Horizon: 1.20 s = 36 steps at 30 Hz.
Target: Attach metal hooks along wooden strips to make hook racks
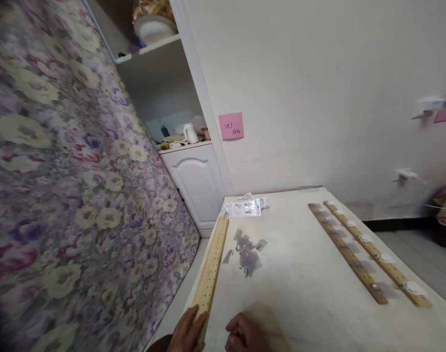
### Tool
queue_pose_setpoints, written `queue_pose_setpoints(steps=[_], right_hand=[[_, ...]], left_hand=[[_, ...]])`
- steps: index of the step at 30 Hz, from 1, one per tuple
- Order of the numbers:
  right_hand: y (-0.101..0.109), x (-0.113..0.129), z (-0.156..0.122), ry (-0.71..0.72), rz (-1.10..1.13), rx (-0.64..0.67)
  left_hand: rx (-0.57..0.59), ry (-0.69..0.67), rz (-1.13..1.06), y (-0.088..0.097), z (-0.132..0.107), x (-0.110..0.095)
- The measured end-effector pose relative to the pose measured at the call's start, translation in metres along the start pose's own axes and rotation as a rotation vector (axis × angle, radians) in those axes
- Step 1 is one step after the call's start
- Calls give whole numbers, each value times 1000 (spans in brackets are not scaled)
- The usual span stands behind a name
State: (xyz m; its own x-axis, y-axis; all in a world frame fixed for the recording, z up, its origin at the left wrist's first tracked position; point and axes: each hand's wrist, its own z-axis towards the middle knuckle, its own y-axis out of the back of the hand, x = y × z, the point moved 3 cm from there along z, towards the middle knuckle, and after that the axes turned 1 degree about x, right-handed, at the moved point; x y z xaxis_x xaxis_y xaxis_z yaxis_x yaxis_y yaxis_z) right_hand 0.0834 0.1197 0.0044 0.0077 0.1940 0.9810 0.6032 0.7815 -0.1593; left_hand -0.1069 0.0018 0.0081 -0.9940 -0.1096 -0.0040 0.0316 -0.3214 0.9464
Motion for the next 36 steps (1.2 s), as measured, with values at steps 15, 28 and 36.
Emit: queue_pose_setpoints(steps=[15, 28, 36], right_hand=[[-5, 2, -6, 15, 55, -18], [-3, -3, -2, 20, 70, 29], [3, 4, -5, 2, 42, 52]], left_hand=[[-39, 7, 177, 17, 4, -16], [-37, 38, 66, 14, 110, -77], [116, 332, -47, 4, 183, -84]])
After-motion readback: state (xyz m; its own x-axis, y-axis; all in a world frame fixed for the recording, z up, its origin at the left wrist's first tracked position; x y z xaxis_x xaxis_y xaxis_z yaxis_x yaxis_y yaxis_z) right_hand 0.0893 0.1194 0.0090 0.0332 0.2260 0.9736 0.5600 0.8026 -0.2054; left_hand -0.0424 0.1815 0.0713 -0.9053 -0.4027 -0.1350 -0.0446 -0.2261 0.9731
